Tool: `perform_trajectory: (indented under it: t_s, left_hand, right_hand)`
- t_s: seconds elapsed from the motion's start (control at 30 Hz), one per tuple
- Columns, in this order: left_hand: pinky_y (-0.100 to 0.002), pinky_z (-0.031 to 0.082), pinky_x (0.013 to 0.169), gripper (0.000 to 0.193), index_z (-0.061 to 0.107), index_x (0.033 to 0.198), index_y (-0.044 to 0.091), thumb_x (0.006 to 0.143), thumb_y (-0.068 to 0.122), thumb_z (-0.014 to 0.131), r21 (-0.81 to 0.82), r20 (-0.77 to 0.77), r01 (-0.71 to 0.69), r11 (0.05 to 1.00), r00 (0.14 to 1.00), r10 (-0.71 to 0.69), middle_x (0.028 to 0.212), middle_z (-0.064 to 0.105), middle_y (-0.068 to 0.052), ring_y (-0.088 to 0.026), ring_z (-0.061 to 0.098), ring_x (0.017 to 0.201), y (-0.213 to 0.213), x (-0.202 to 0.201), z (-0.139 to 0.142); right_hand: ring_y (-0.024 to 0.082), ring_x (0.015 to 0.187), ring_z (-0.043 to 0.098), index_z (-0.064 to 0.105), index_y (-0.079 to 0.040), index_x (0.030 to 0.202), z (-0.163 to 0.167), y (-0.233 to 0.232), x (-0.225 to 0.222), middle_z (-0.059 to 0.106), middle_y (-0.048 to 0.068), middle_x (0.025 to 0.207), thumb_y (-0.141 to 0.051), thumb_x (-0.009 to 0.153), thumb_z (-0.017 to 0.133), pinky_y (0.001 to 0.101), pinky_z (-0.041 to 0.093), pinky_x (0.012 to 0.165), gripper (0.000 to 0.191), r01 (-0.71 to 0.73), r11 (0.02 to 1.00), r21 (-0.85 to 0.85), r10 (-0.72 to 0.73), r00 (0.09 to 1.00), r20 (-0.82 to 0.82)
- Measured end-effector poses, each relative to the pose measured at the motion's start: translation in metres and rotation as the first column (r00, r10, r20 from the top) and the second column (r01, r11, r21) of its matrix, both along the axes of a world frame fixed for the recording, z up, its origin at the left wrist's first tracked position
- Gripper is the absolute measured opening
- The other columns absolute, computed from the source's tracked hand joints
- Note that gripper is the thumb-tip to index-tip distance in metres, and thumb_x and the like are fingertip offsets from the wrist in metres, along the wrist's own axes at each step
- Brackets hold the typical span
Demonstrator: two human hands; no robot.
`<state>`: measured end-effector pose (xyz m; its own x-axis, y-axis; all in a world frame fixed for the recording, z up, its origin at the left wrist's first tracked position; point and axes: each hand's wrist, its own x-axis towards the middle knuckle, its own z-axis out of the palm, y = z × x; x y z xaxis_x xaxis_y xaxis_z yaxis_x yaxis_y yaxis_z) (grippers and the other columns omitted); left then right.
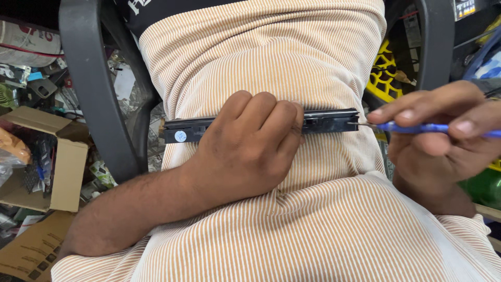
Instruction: The person sits in an office chair with a black laptop battery on their lap. They pry at the battery's seam with a blue screwdriver, wrap a yellow rubber band around the casing for grip, and continue prying and working the casing apart by hand.
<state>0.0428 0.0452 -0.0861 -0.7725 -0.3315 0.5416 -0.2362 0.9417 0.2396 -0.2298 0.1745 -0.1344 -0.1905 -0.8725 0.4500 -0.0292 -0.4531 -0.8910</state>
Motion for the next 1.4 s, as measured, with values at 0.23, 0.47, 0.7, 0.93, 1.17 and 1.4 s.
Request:
perform_trajectory:
  t_s: [0.23, 0.47, 0.7, 0.93, 1.17, 1.4]
  left_hand:
    - [-0.034, 0.041, 0.075, 0.017, 0.070, 0.090, -0.003, 0.105, 0.005, 0.069, 0.049, 0.043, 0.007, 0.999, 0.999, -0.010, 0.092, 0.053, -0.005, -0.018, 0.050, 0.084, 0.001, 0.002, -0.003]
    - [-0.035, 0.042, 0.074, 0.012, 0.069, 0.090, -0.001, 0.101, 0.004, 0.069, 0.077, 0.042, 0.021, 0.997, 0.999, -0.024, 0.091, 0.053, -0.005, -0.019, 0.050, 0.085, -0.001, 0.001, -0.004]
    - [-0.035, 0.041, 0.071, 0.014, 0.068, 0.085, -0.002, 0.096, 0.005, 0.071, 0.069, 0.033, 0.009, 0.998, 0.999, -0.011, 0.087, 0.051, -0.005, -0.018, 0.049, 0.080, 0.001, 0.000, -0.004]
    - [-0.036, 0.041, 0.073, 0.015, 0.066, 0.085, -0.002, 0.098, 0.003, 0.071, 0.088, 0.031, 0.025, 0.996, 0.999, -0.028, 0.090, 0.052, -0.006, -0.019, 0.049, 0.083, 0.003, 0.002, -0.010]
    - [-0.036, 0.041, 0.074, 0.013, 0.066, 0.083, -0.002, 0.094, 0.002, 0.071, 0.086, 0.031, 0.032, 0.996, 0.999, -0.035, 0.090, 0.053, -0.006, -0.019, 0.049, 0.082, 0.004, 0.002, -0.009]
    - [-0.037, 0.041, 0.075, 0.015, 0.064, 0.076, -0.002, 0.090, 0.001, 0.070, 0.087, 0.042, 0.054, 0.995, 0.997, -0.058, 0.094, 0.055, -0.007, -0.020, 0.050, 0.085, 0.004, 0.002, -0.007]
  right_hand:
    - [0.025, 0.079, 0.075, 0.047, -0.014, 0.120, 0.001, -0.007, 0.012, 0.064, 0.013, 0.102, -0.025, 0.100, 0.066, 0.0442, 0.066, 0.076, 0.030, 0.078, 0.997, 0.025, -0.075, 0.993, -0.093]
    - [0.037, 0.091, 0.073, 0.034, -0.010, 0.108, 0.034, -0.028, 0.015, 0.060, 0.019, 0.104, -0.017, 0.101, 0.063, 0.0474, 0.067, 0.080, 0.031, -0.198, 0.978, -0.063, 0.136, 0.838, -0.528]
    - [0.026, 0.087, 0.076, 0.039, -0.008, 0.114, 0.011, -0.005, 0.022, 0.065, 0.018, 0.102, -0.018, 0.111, 0.067, 0.0460, 0.065, 0.088, 0.030, 0.081, 0.986, 0.149, -0.073, 0.996, -0.058]
    - [0.022, 0.093, 0.074, 0.042, -0.007, 0.119, 0.008, -0.007, 0.013, 0.066, 0.016, 0.098, -0.016, 0.118, 0.066, 0.0416, 0.065, 0.092, 0.025, 0.028, 0.937, 0.349, -0.093, 0.981, 0.171]
    - [0.023, 0.099, 0.075, 0.046, -0.006, 0.112, 0.006, -0.004, 0.010, 0.065, 0.013, 0.096, -0.009, 0.121, 0.061, 0.0388, 0.064, 0.092, 0.018, -0.002, 0.891, 0.454, -0.151, 0.942, 0.300]
    - [0.023, 0.101, 0.073, 0.046, -0.007, 0.112, 0.008, 0.002, 0.016, 0.064, 0.011, 0.096, -0.005, 0.121, 0.056, 0.0402, 0.062, 0.093, 0.014, -0.056, 0.860, 0.507, -0.213, 0.864, 0.456]
